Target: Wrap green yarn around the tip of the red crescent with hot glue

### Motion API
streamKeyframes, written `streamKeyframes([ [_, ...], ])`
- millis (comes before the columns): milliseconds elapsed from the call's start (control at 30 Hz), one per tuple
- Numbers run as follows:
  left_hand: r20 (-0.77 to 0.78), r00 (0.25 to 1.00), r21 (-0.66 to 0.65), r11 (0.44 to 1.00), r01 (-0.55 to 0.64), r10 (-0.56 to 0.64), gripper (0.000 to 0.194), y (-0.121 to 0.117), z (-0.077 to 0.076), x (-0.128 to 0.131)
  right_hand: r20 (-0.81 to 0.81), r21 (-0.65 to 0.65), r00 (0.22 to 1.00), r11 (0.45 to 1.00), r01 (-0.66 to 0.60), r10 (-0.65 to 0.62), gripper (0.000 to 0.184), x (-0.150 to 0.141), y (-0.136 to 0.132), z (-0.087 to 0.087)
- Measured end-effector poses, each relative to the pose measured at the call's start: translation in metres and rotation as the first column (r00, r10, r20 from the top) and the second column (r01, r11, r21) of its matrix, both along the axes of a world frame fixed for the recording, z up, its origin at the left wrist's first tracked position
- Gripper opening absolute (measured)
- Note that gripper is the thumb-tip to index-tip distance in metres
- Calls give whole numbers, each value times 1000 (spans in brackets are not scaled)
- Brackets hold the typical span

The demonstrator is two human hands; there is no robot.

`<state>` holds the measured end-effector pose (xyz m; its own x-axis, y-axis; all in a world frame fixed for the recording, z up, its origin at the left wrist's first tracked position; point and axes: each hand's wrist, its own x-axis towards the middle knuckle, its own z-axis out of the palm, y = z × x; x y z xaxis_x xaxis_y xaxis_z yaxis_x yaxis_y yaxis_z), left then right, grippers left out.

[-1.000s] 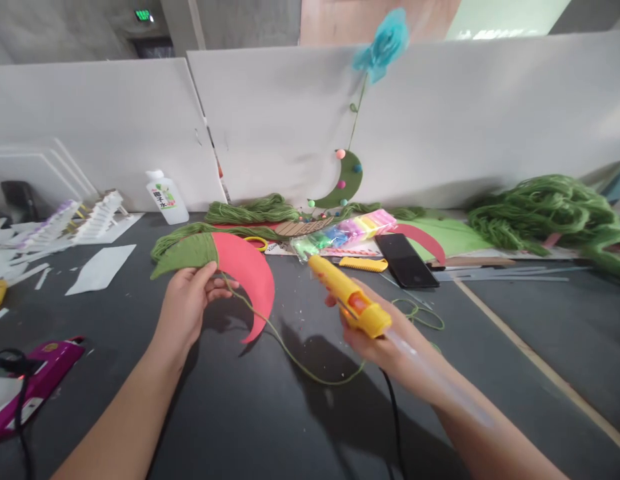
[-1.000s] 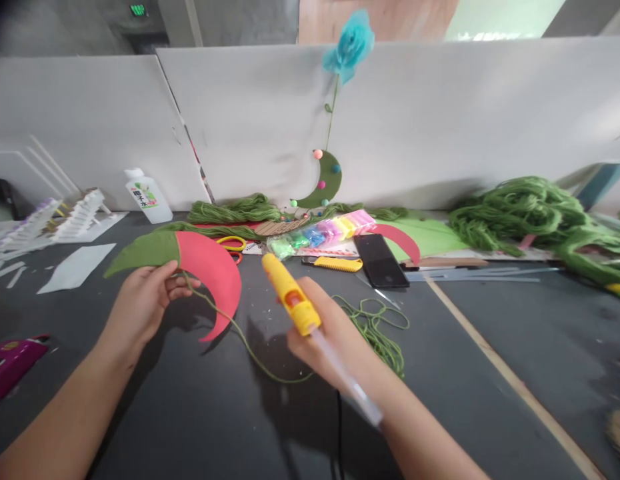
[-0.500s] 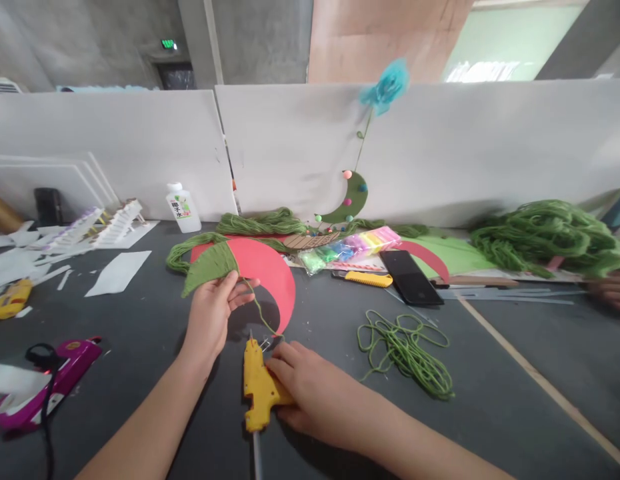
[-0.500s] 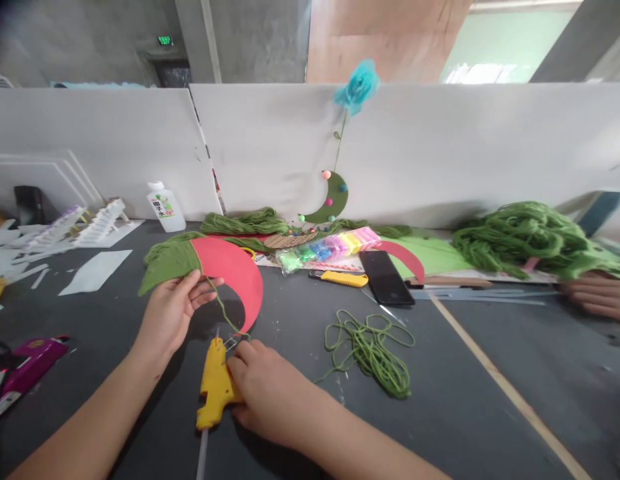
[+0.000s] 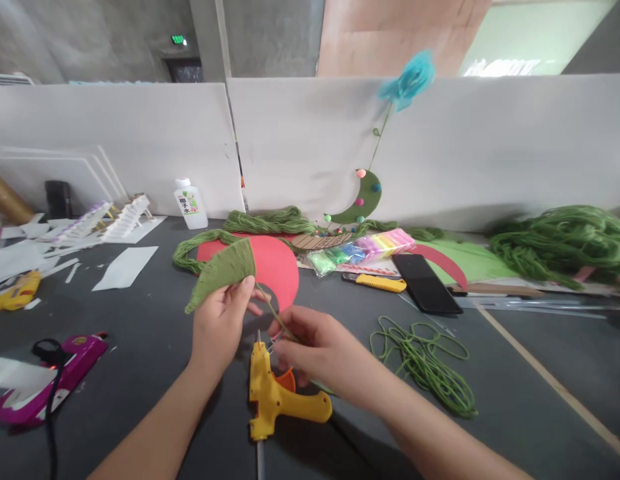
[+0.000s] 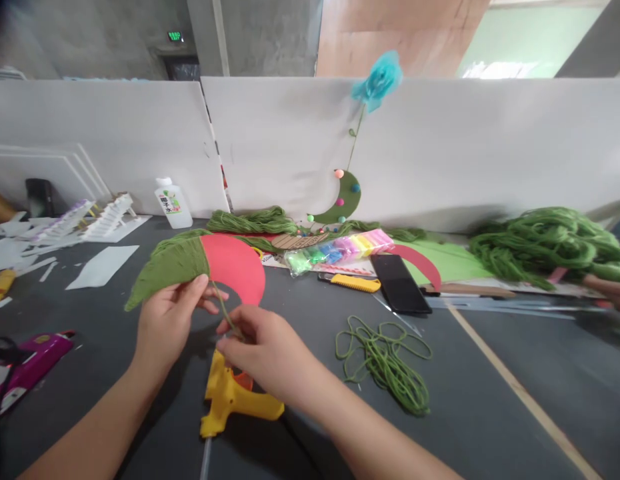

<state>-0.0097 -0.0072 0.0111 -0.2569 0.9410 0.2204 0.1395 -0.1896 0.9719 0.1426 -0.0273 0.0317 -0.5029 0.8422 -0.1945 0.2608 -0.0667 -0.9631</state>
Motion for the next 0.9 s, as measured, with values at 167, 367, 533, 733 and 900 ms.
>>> streamKeyframes([
  [167,-59,993,-68,993,97,-102,24,-1,4,-12,252,347,961,938,18,-112,8,45,8,40],
  [367,361,884,-169,911,376,-298,15,-15,10,1,307,558,909,827,67,-281,13,75,19,48],
  [533,442,836,-261,846,465,-324,21,-17,8,13,282,900,925,403,-164,-253,7,39,-2,35],
  [733,322,896,-256,883,393,-305,22,-15,2,19,434,851,812,474,-227,-390,14,11,-10,8],
  [900,235,919,-257,892,372,-315,22,-16,5,20,379,800,872,584,-140,-310,13,12,-8,3],
])
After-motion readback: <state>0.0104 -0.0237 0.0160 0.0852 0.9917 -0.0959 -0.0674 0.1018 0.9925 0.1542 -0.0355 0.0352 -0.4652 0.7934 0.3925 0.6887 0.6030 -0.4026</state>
